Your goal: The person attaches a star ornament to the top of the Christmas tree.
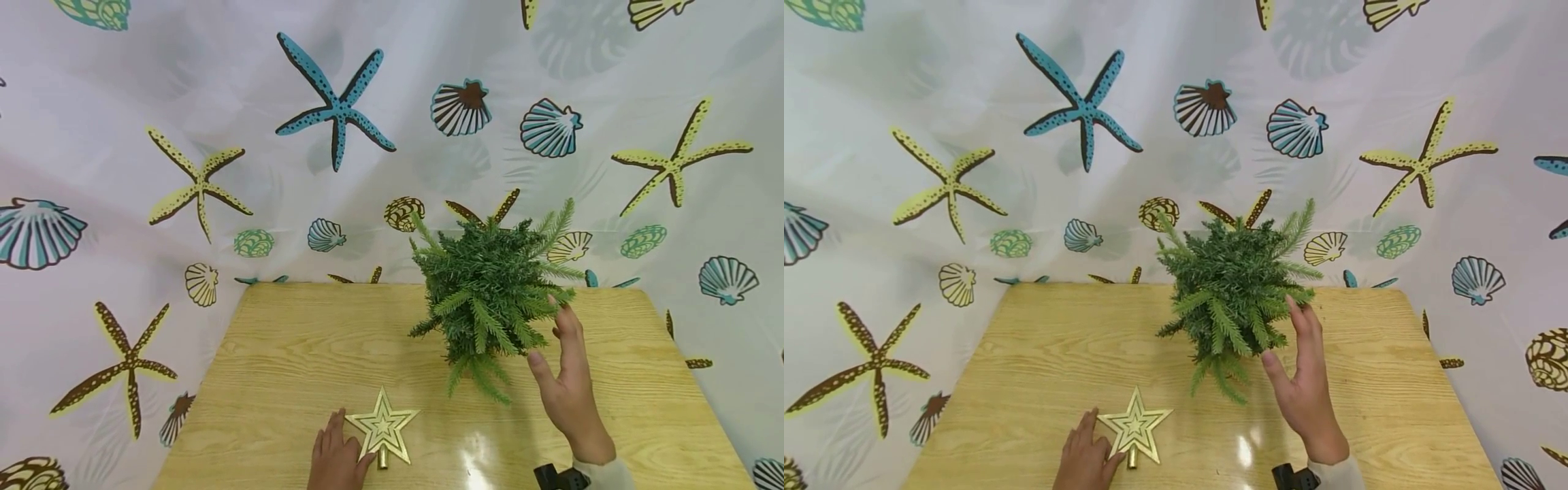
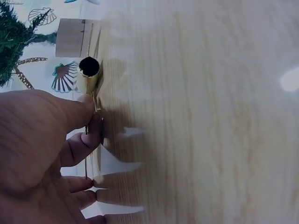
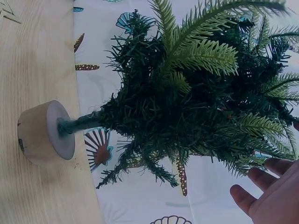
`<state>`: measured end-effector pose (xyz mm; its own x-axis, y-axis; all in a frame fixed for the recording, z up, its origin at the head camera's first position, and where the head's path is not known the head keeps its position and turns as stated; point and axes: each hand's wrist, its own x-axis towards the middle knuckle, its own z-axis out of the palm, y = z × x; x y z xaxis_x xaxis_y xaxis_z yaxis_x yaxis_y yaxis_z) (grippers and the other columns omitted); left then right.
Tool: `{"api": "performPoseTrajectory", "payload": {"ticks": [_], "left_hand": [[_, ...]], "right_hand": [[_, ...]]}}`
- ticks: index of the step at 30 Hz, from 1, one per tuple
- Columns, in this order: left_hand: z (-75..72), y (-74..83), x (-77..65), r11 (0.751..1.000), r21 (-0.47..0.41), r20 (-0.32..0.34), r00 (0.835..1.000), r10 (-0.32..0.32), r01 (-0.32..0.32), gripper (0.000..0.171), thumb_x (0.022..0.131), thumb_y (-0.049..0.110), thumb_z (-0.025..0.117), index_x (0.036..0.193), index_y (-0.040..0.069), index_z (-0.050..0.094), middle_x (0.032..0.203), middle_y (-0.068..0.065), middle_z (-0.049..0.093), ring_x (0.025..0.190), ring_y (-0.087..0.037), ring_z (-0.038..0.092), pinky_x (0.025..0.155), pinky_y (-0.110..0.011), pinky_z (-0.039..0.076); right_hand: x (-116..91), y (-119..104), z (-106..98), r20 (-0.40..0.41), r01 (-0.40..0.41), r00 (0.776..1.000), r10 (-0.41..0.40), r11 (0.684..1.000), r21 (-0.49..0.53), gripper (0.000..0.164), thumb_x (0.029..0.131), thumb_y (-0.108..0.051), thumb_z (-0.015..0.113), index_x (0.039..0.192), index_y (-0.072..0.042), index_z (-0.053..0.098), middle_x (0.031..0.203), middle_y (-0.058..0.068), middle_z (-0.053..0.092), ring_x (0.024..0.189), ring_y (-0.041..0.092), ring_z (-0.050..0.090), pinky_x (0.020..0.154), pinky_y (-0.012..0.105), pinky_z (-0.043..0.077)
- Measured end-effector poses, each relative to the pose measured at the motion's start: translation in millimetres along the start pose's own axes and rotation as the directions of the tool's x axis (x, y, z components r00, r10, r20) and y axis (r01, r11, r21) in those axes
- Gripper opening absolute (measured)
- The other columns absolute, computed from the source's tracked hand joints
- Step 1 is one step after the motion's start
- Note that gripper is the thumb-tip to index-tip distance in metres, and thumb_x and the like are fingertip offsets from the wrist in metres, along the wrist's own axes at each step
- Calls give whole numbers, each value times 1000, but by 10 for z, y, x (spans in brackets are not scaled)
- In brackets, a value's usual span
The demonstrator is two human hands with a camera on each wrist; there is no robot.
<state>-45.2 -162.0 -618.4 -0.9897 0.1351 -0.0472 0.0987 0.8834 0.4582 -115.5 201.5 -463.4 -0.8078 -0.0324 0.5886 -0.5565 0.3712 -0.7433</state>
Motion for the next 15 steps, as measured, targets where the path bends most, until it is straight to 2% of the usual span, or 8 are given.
{"api": "performPoseTrajectory", "payload": {"ticks": [3,9,11,15], "left_hand": [[5,-17,-15,1000,-28,-7,1000,10,-10,38,93,28,77,69,15,51,158,-39,27,145,-58,26,111,-76,22],[41,-65,-40,993,-110,-44,998,34,-39,39,91,25,79,69,20,47,156,-43,25,144,-61,24,110,-79,19],[47,-71,-46,989,-145,-47,998,34,-40,40,91,25,79,70,21,45,156,-44,25,144,-62,23,110,-80,17],[31,-74,-49,978,-208,-44,999,25,-33,39,93,26,77,71,23,44,156,-45,23,145,-63,19,110,-81,13]], "right_hand": [[36,-17,3,-5,-7,1000,7,1000,-11,71,100,-3,60,164,-13,30,167,14,25,153,37,19,114,33,26],[92,-59,26,-11,-34,999,33,999,-8,73,97,3,62,162,-11,34,162,18,27,148,33,25,107,63,28],[102,-64,36,-16,-58,998,58,998,-12,73,97,4,63,162,-13,35,161,20,24,145,34,26,105,64,28],[110,-58,43,-35,-88,996,87,996,-34,66,100,0,61,160,-16,40,162,21,17,146,34,19,103,65,26]]}}
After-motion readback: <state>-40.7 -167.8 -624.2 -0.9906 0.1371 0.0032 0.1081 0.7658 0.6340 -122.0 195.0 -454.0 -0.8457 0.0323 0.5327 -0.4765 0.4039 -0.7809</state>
